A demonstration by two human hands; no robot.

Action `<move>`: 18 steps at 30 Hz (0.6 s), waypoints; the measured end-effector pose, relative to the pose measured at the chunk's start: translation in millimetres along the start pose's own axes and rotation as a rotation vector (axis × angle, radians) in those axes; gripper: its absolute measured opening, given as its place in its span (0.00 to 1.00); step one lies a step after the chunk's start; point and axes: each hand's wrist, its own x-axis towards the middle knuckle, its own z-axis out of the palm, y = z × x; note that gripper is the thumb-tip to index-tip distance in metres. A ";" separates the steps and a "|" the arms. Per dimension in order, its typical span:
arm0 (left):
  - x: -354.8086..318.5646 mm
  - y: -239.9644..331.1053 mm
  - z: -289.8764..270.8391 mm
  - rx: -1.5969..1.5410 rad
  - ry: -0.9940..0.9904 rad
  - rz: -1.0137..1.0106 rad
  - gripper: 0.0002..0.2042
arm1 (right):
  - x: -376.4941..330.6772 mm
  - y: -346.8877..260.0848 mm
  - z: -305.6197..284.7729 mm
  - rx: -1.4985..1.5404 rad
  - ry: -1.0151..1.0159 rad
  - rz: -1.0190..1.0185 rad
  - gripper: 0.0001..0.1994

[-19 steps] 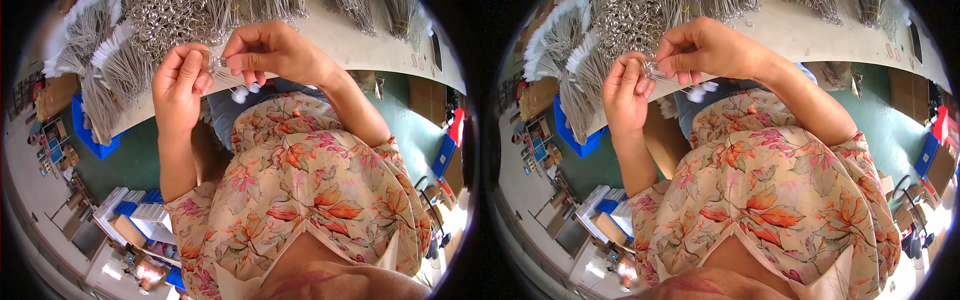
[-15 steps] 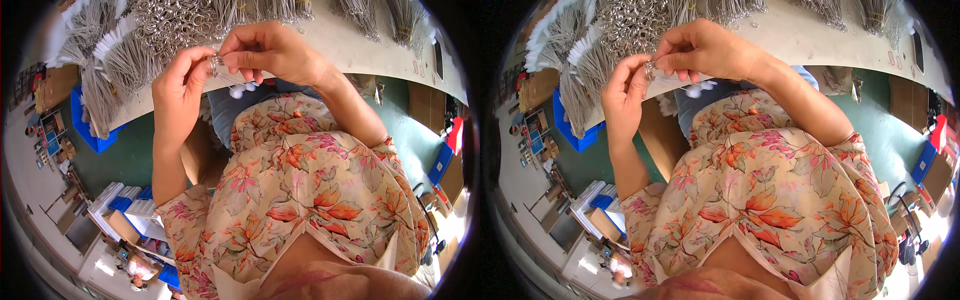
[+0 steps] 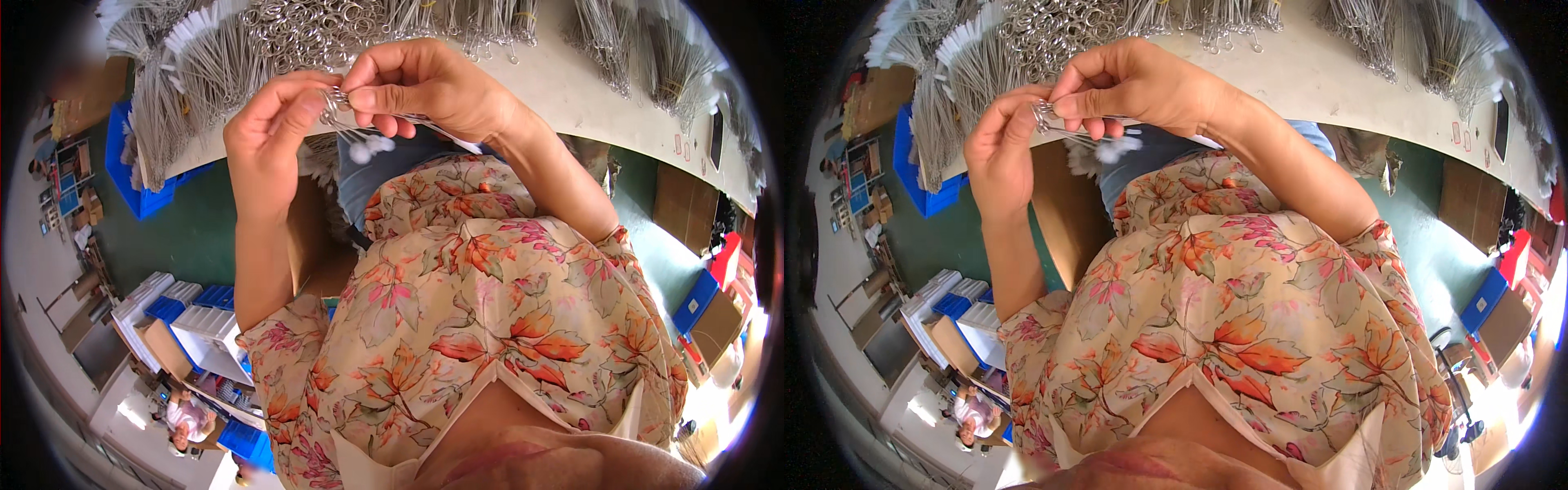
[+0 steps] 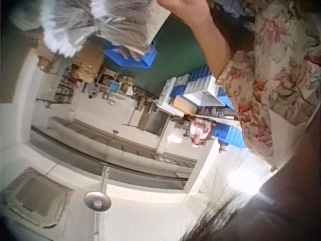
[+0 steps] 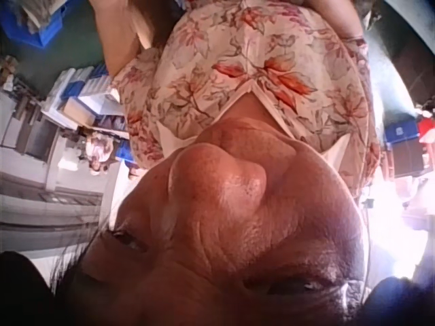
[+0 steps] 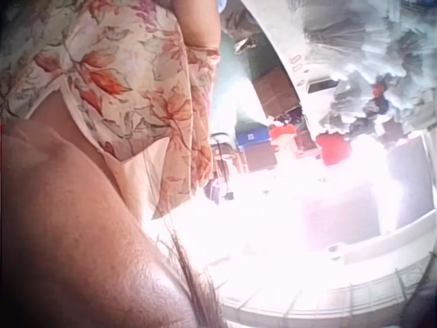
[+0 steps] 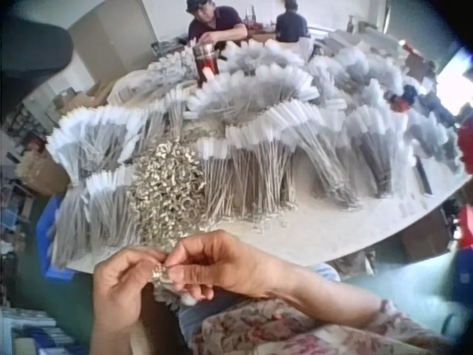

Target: The person threads wire brushes onto metal rings by hand and places the assembled brush sets into a cardboard box.

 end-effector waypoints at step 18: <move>-52.3 -9.4 -10.9 -0.006 0.621 0.007 0.08 | 60.3 31.3 33.3 0.200 0.112 -0.027 0.03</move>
